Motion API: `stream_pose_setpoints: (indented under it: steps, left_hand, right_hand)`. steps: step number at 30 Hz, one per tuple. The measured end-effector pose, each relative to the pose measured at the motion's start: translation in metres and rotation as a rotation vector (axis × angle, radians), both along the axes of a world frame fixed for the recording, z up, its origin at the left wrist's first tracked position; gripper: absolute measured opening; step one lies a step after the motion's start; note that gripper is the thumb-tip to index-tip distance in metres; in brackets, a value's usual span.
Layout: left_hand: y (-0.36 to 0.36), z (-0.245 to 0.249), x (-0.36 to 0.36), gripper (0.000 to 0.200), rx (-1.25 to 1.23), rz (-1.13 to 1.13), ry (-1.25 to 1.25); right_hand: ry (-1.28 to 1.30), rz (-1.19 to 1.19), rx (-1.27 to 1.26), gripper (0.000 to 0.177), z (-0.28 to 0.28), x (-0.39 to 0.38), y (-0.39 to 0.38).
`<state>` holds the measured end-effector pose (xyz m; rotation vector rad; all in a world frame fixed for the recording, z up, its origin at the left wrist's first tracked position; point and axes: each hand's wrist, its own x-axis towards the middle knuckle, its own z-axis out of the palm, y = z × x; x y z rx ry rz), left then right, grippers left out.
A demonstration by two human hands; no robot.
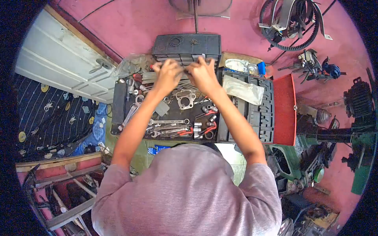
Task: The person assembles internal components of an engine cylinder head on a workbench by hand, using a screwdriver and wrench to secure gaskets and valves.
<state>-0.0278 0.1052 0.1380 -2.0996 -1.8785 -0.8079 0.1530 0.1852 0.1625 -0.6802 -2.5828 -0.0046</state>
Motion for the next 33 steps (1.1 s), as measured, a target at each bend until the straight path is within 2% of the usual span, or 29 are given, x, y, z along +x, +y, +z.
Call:
stream_pose_setpoints:
  steps: [4,8,10,11,12,14,15,17,24,33]
  left_hand:
    - [-0.033,-0.058,0.014,0.013,-0.259,0.062,-0.107]
    - [-0.06,-0.099,0.025,0.021,-0.367,0.096,-0.225]
    - [-0.068,-0.107,0.031,0.028,-0.339,0.166,-0.262]
    - [-0.07,-0.11,0.03,0.042,-0.444,0.182,-0.245]
    - [-0.071,-0.112,0.031,0.042,-0.447,0.184,-0.249]
    - [-0.073,-0.115,0.034,0.057,-0.493,0.219,-0.201]
    - [-0.073,-0.118,0.034,0.057,-0.491,0.226,-0.204]
    - [-0.073,-0.123,0.036,0.07,-0.555,0.226,-0.172]
    - [-0.071,-0.141,0.036,0.079,-0.642,0.217,-0.139]
    - [-0.073,-0.144,0.038,0.081,-0.634,0.219,-0.17]
  right_hand:
    - [-0.17,-0.013,-0.235,0.023,-0.067,-0.001,-0.021]
    - [-0.246,-0.008,-0.26,0.034,-0.098,0.006,-0.042]
    - [-0.352,-0.003,-0.265,0.047,-0.114,0.008,-0.045]
    - [-0.406,-0.012,-0.303,0.061,-0.122,0.007,-0.046]
    - [-0.41,-0.01,-0.305,0.061,-0.125,0.007,-0.048]
    - [-0.48,-0.004,-0.362,0.067,-0.13,0.007,-0.048]
    - [-0.483,0.002,-0.358,0.067,-0.135,0.006,-0.046]
    - [-0.548,-0.007,-0.313,0.071,-0.145,0.005,-0.045]
    - [-0.559,0.014,-0.316,0.072,-0.145,0.002,-0.043]
    - [-0.516,0.011,-0.289,0.072,-0.147,0.006,-0.045]
